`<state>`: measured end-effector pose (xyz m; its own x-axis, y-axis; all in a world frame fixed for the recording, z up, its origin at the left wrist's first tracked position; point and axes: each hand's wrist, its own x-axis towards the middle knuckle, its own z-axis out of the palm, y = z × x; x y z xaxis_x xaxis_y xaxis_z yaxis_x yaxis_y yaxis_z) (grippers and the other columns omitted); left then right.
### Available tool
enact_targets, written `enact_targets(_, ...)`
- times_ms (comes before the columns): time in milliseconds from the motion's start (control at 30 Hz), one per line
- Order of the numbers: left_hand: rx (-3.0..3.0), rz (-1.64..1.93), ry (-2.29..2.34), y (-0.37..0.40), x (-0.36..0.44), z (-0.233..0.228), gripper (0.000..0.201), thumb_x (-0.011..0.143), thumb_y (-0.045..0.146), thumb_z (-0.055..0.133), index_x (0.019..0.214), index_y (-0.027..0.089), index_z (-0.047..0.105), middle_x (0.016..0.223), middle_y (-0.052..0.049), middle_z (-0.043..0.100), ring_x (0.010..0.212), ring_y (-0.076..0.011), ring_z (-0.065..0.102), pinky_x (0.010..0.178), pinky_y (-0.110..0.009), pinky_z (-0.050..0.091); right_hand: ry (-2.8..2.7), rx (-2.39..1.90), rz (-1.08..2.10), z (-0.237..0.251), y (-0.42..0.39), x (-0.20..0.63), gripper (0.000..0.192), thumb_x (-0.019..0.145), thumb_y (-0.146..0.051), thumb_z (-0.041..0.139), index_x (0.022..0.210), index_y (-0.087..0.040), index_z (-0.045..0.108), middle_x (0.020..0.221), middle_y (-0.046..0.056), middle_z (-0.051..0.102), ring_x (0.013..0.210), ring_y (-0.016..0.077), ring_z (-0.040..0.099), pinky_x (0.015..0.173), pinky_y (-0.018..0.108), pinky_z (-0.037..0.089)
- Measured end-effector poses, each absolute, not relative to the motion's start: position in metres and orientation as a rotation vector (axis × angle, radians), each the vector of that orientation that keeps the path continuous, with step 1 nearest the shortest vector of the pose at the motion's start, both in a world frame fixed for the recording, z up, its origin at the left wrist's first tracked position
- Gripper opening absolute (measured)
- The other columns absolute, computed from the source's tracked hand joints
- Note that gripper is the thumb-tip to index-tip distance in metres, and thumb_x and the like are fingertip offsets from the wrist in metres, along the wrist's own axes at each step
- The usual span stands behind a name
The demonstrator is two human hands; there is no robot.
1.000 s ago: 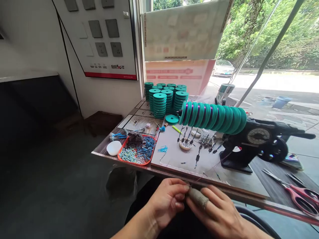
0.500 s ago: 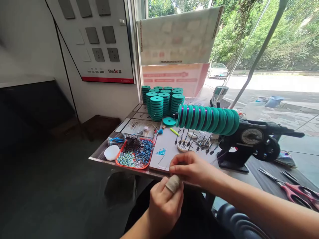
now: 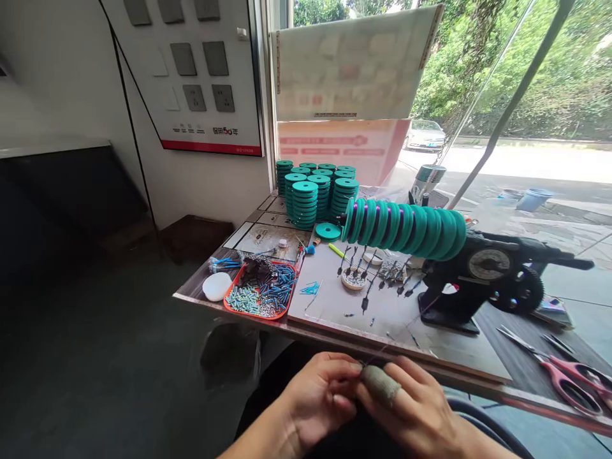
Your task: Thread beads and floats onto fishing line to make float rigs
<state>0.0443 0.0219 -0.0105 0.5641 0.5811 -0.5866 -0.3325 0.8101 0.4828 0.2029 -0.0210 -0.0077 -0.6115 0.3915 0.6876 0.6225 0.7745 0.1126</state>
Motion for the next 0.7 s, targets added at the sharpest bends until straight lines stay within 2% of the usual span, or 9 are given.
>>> enact_targets(100, 0.331, 0.541, 0.801, 0.019, 0.045, -0.007, 0.018, 0.048, 0.007, 0.07, 0.058, 0.011, 0.055, 0.051, 0.006, 0.044, 0.041, 0.0007, 0.036, 0.037, -0.008, 0.02, -2.067, -0.897, -0.095, -0.022, -0.025, 0.2, 0.025, 0.091, -0.014, 0.041, 0.089, -0.019, 0.066, 0.069, 0.003, 0.066, 0.056, 0.014, 0.058, 0.053, 0.026, 0.046)
enact_targets(233, 0.431, 0.563, 0.815, 0.016, 0.047, -0.006, 0.017, 0.048, 0.009, 0.071, 0.059, 0.01, 0.059, 0.054, 0.005, 0.047, 0.043, -0.0006, 0.035, 0.037, -0.011, 0.019, -1.394, -1.194, 1.014, -0.036, -0.033, 0.199, 0.007, 0.08, -0.027, 0.064, 0.078, -0.022, 0.066, 0.071, -0.001, 0.064, 0.067, 0.0127, 0.059, 0.06, 0.02, 0.045)
enact_targets(333, 0.567, 0.618, 0.847, 0.015, 0.048, -0.007, 0.015, 0.049, 0.009, 0.073, 0.056, 0.01, 0.06, 0.057, 0.003, 0.052, 0.044, -0.0017, 0.037, 0.038, -0.015, 0.019, -0.912, -1.143, 1.635, -0.041, -0.031, 0.197, 0.021, 0.071, -0.035, 0.073, 0.068, -0.017, 0.063, 0.054, -0.005, 0.052, 0.051, 0.007, 0.045, 0.049, 0.017, 0.035)
enact_targets(400, 0.72, 0.633, 0.885, 0.016, 0.048, -0.008, 0.014, 0.053, 0.012, 0.072, 0.056, 0.012, 0.059, 0.057, 0.003, 0.052, 0.043, -0.0029, 0.036, 0.039, -0.017, 0.02, -0.814, -1.091, 1.788, -0.045, -0.028, 0.195, 0.031, 0.066, -0.041, 0.074, 0.063, -0.016, 0.058, 0.045, -0.008, 0.041, 0.041, 0.0044, 0.032, 0.041, 0.017, 0.025)
enact_targets(467, 0.963, 0.641, 0.92, 0.016, 0.047, -0.009, 0.011, 0.059, 0.016, 0.07, 0.057, 0.013, 0.059, 0.057, 0.004, 0.049, 0.046, -0.0056, 0.038, 0.043, -0.02, 0.024, -0.786, -1.057, 1.861, -0.048, -0.029, 0.195, 0.037, 0.061, -0.047, 0.074, 0.06, -0.017, 0.051, 0.042, -0.009, 0.034, 0.038, 0.0039, 0.026, 0.038, 0.018, 0.02)
enact_targets(567, 1.363, 0.719, 0.929, 0.016, 0.046, -0.009, 0.008, 0.064, 0.014, 0.065, 0.057, 0.015, 0.06, 0.067, 0.0, 0.049, 0.063, -0.0119, 0.046, 0.056, -0.023, 0.034, -0.746, -1.009, 1.934, -0.046, -0.039, 0.195, 0.043, 0.057, -0.051, 0.073, 0.058, -0.019, 0.044, 0.043, -0.009, 0.033, 0.038, 0.0041, 0.025, 0.039, 0.018, 0.021)
enact_targets(700, 1.502, 0.767, 0.895, 0.013, 0.046, -0.006, 0.007, 0.069, 0.015, 0.063, 0.062, 0.015, 0.063, 0.079, -0.003, 0.051, 0.074, -0.0158, 0.049, 0.064, -0.026, 0.037, -0.916, -1.116, 1.801, -0.028, -0.058, 0.199, 0.04, 0.066, -0.052, 0.07, 0.064, -0.018, 0.049, 0.05, -0.007, 0.038, 0.046, 0.0059, 0.031, 0.046, 0.018, 0.025)
